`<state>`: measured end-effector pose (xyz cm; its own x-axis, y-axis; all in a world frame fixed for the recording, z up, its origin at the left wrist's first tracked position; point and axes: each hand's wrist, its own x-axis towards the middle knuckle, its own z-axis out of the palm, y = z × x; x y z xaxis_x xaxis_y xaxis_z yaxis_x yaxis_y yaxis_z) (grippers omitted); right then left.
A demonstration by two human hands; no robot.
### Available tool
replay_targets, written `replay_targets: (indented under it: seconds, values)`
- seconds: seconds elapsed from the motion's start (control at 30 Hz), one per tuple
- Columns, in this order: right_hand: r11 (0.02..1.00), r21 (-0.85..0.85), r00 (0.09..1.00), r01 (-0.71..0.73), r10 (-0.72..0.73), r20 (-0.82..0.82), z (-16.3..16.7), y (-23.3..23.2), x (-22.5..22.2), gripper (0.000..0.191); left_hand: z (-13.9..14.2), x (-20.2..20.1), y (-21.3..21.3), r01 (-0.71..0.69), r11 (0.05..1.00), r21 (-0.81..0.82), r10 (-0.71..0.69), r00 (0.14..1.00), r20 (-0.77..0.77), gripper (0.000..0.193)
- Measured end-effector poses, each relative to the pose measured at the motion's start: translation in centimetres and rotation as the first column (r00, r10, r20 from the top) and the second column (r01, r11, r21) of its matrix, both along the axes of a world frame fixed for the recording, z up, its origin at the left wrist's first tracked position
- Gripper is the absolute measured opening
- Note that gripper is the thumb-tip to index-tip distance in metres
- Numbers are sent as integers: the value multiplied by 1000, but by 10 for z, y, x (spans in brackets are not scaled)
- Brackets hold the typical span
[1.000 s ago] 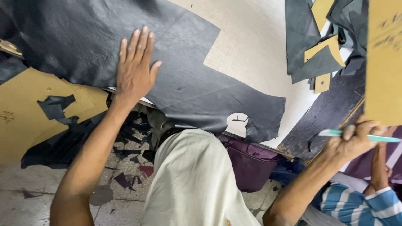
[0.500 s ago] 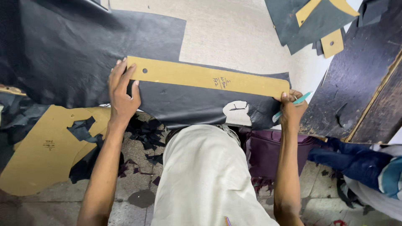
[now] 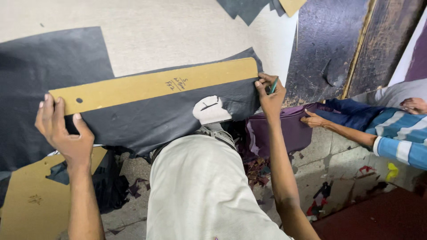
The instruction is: The person uses a cardboard template and a cutting tool to trace and cut shapes from a large sheet of black fabric on a work table. They repeatedly position the template, trace around it, and remove the cut pieces, while another person handles purple fabric nearby.
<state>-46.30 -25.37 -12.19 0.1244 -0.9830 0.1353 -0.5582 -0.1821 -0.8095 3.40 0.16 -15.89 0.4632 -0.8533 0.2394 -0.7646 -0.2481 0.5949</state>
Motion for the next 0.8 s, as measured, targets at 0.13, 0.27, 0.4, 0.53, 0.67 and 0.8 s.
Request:
replay_targets:
  seconds: [0.13, 0.27, 0.4, 0.53, 0.67, 0.8]
  values:
    - [997, -5, 997, 76, -76, 20, -8, 3, 7, 22, 1, 0, 0, 13, 1000, 27, -14, 1000, 27, 40]
    - [985, 82, 975, 152, -163, 153, -9, 1, 15, 24, 2, -2, 0, -12, 1000, 23, 12, 1000, 2, 38]
    - [980, 112, 973, 165, -180, 143, -8, -2, 16, 23, 3, -5, -1, -27, 999, 31, 27, 1000, 13, 37]
    - [988, 80, 977, 129, -140, 162, -10, -2, 14, 12, 3, -3, -2, -20, 999, 33, 20, 1000, 1, 37]
    - [990, 70, 981, 125, -133, 139, -12, 1, 13, 7, 1, -1, -1, -21, 999, 34, 20, 999, 26, 36]
    - [985, 70, 976, 157, -166, 141, -17, 3, 12, 18, 0, -1, 2, 10, 1000, 14, -9, 998, -55, 39]
